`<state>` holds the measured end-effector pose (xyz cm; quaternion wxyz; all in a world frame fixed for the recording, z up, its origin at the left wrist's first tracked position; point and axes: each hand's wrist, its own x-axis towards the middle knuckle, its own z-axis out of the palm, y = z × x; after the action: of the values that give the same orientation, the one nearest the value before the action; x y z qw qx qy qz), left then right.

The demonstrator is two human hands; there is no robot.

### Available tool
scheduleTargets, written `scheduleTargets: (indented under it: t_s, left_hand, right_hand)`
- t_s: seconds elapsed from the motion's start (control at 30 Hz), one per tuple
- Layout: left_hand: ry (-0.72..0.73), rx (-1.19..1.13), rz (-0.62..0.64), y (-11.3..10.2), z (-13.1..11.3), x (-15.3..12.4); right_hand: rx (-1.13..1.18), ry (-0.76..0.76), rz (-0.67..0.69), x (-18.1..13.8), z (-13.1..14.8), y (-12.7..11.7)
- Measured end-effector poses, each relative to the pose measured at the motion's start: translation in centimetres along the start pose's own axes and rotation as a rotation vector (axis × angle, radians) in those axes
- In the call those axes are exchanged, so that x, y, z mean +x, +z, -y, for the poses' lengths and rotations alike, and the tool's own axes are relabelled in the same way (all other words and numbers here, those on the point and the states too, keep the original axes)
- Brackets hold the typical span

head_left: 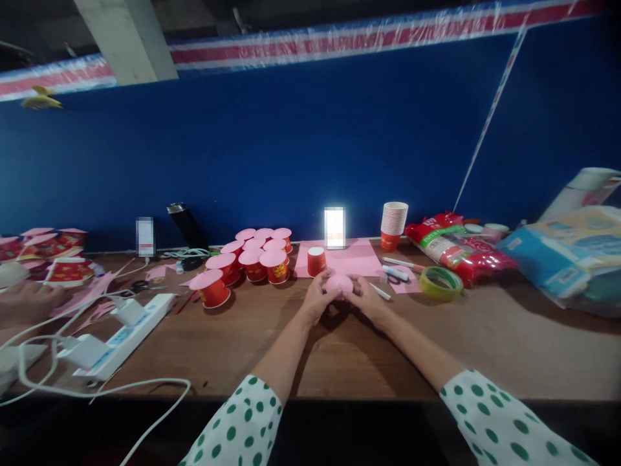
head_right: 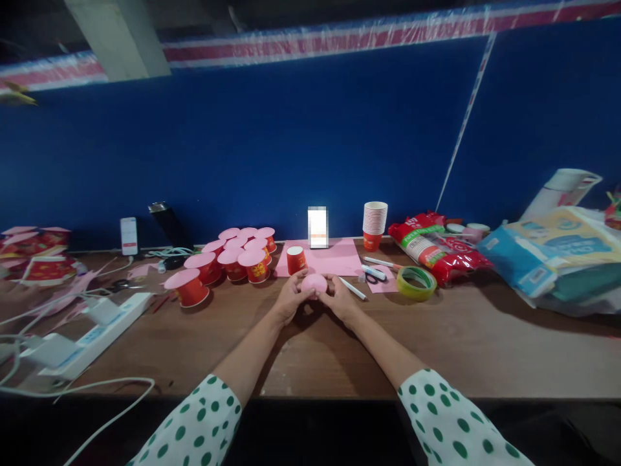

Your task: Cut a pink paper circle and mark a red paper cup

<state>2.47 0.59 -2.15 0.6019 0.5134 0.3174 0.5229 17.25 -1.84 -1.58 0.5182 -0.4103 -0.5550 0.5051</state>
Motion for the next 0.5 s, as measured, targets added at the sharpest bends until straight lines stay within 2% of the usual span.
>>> scheduleTargets:
  t_s: [0.17, 0.5]
  left_hand:
    - [0.031, 0.015, -0.018, -0.11, 0.11, 0.04]
    - [-0.013, -0.028, -0.009, -0.14, 0.16, 0.03]
  right_hand:
    - [-0.018, -0.008, -0.002, 0.11, -0.12, -0.01]
    - [-0.059, -0.025, 0.018, 0.13, -0.32, -0.15]
